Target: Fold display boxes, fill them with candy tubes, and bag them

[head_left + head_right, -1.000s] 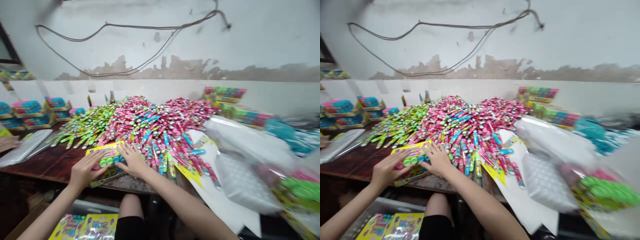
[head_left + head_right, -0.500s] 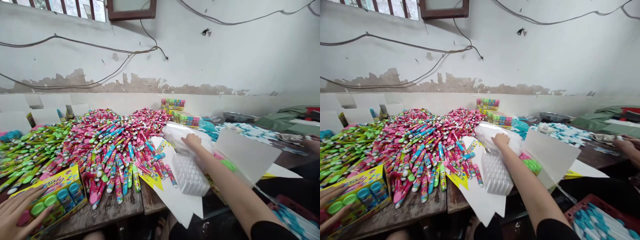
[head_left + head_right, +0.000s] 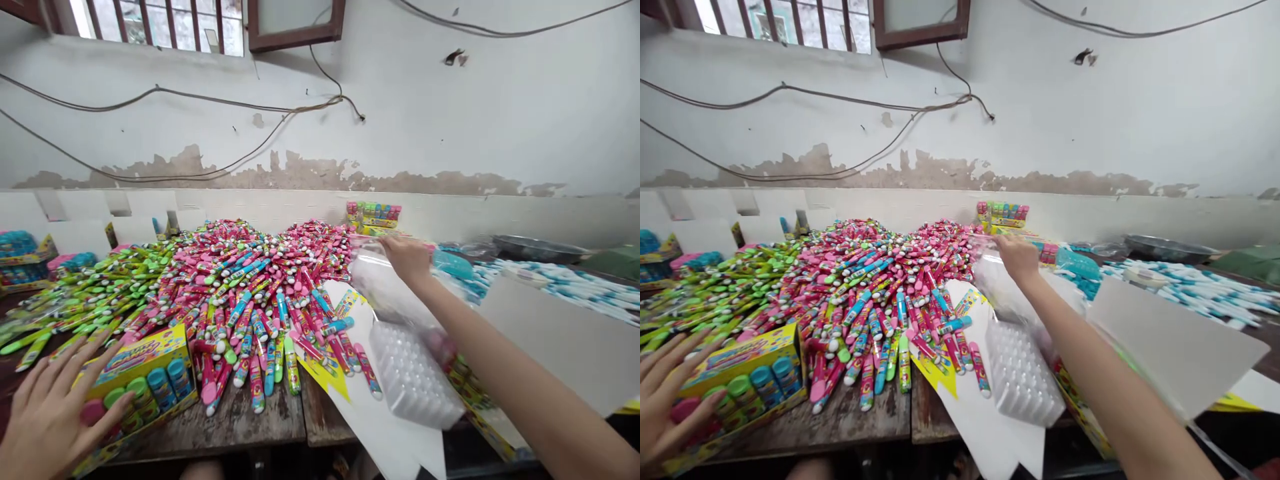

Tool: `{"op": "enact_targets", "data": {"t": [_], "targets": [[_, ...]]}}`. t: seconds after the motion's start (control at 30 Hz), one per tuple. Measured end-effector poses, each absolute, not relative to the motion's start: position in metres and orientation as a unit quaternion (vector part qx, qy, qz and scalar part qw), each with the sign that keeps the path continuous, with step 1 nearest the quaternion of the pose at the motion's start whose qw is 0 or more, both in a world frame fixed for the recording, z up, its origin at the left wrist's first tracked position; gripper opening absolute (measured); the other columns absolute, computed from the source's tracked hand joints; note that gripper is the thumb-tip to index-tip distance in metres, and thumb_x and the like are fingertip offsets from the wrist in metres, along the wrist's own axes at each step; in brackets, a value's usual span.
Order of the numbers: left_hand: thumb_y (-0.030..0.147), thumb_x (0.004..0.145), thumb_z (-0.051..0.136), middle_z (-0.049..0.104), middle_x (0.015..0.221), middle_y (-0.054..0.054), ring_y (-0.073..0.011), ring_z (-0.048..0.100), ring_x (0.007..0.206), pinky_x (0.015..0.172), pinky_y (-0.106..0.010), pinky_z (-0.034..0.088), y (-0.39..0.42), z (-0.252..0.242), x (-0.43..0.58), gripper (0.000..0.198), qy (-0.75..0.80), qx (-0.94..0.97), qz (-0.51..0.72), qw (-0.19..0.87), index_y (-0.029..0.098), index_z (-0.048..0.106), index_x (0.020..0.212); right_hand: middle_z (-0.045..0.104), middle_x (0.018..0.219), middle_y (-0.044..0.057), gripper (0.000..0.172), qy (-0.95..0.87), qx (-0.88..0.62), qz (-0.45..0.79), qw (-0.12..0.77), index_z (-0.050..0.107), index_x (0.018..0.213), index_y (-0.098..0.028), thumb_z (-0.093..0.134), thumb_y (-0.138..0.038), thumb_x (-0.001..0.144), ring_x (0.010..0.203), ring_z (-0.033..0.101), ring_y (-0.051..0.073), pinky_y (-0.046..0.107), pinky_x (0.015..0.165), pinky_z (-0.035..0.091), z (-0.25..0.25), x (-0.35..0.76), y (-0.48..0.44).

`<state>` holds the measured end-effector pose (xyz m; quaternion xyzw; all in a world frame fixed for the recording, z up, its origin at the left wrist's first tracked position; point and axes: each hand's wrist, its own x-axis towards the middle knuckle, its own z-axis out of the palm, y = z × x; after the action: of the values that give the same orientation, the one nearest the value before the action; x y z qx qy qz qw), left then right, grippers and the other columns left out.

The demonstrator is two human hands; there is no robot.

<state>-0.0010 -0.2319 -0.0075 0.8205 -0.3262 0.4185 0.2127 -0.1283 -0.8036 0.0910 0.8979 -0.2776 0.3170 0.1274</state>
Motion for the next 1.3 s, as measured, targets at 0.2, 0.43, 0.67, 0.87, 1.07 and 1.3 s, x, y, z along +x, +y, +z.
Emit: {"op": "enact_targets", "data": {"t": [0.2,0.43,0.67,0.87,1.07,1.3], "targets": [[0.047,0.083,0.055,0.042,0.144,-0.006,-0.0271,0.039,0.132,0.109,-0.046,0.034,-0.335,0.056,-0.058,0.064,-0.406,0.818,0.266,0.308,0.03,0.035,0.141,0.072,0.103,0.001,0.025,0.163,0.812,0.521,0.205,0.067,0.109,-0.026,0.049,-0.03,0.093,0.091,0.066,0.015,0.025,0.075,0.047,0.128,-0.118,-0.693],[0.054,0.075,0.065,0.042,0.144,-0.012,-0.0289,0.04,0.132,0.109,-0.048,0.035,-0.382,0.083,-0.074,0.075,-0.452,0.781,0.16,0.401,0.025,0.039,0.139,0.073,0.089,0.003,0.021,0.336,0.746,0.572,0.06,0.067,0.104,-0.019,0.051,-0.022,0.092,0.078,0.066,0.012,0.022,0.067,0.048,0.13,-0.129,-0.574],[0.036,0.089,0.053,0.065,0.12,-0.007,-0.0208,0.057,0.116,0.101,-0.036,0.043,-0.34,0.116,-0.098,0.028,-0.451,0.706,0.337,0.43,0.022,0.066,0.11,0.073,0.084,0.001,0.024,0.344,0.767,0.536,-0.078,0.069,0.099,-0.022,0.047,-0.029,0.094,0.074,0.067,0.012,0.021,0.068,0.047,0.117,-0.134,-0.543],[0.043,0.093,0.043,0.063,0.053,0.0,-0.0107,0.06,0.048,0.051,-0.021,0.046,-0.335,0.139,-0.108,0.035,-0.404,0.723,0.243,0.505,0.015,0.063,0.085,0.064,0.056,0.0,0.041,0.187,0.863,0.434,-0.18,0.065,0.065,-0.02,0.045,-0.047,0.09,0.049,0.057,0.012,0.023,0.049,0.033,0.125,-0.144,-0.525],[0.052,0.089,0.045,0.036,0.037,0.009,-0.0067,0.034,0.032,0.038,-0.02,0.024,-0.339,0.141,-0.1,0.041,-0.368,0.735,0.238,0.518,0.016,0.058,0.074,0.065,0.061,0.002,0.043,0.139,0.879,0.367,-0.27,0.059,0.062,-0.019,0.046,-0.053,0.086,0.056,0.057,0.015,0.025,0.053,0.036,0.121,-0.155,-0.537],[0.052,0.087,0.048,0.04,0.051,0.005,-0.0068,0.032,0.046,0.045,-0.021,0.023,-0.355,0.146,-0.12,0.042,-0.426,0.734,0.162,0.503,0.015,0.06,0.071,0.061,0.118,0.013,0.068,0.202,0.805,0.32,-0.457,0.048,0.125,-0.019,0.061,-0.061,0.073,0.103,0.059,0.023,0.036,0.085,0.047,0.114,-0.167,-0.546]]}}
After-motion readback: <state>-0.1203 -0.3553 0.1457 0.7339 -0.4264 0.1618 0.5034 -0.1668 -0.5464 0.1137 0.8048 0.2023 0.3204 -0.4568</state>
